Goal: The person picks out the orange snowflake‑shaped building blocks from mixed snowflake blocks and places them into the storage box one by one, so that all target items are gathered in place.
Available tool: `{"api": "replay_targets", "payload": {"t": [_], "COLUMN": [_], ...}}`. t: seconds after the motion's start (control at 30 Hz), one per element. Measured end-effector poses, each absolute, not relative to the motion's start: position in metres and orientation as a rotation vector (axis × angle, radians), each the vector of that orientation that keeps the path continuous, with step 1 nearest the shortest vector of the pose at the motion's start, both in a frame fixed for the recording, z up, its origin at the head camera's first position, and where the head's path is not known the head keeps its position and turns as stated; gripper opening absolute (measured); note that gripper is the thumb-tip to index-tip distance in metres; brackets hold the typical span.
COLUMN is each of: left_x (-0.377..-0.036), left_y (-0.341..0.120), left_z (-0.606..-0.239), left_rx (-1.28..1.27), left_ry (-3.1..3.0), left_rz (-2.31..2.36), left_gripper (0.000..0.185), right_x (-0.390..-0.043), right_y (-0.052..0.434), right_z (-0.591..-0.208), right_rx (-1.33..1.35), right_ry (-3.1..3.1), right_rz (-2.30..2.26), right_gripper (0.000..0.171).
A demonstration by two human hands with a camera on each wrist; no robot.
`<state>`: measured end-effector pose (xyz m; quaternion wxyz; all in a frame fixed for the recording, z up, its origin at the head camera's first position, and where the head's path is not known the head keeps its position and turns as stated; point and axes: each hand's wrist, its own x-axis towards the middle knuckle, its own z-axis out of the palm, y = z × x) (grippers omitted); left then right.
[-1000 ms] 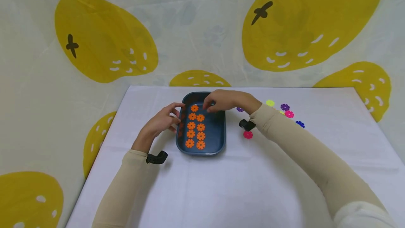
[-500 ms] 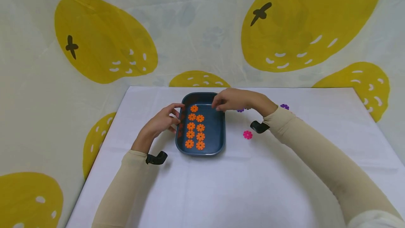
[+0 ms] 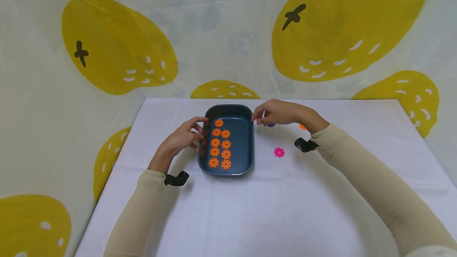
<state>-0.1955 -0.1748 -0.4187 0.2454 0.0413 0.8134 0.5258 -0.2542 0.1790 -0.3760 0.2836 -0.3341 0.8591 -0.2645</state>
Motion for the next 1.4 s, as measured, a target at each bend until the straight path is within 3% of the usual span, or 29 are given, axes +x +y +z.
{"api": "replay_targets", "payload": {"t": [1.4], "left_x": [-0.196], "left_y": [-0.175], "left_z": [-0.419], "left_rx": [0.1], "left_ry": [2.216], "left_rz": [1.439], "left_gripper": [0.068], "right_x": [-0.246], "right_y": [0.268], "right_z": [-0.407], "right_rx": [-0.687], "right_ry": [2.355], "right_rz": [-0.758], "right_gripper": [0.03]}}
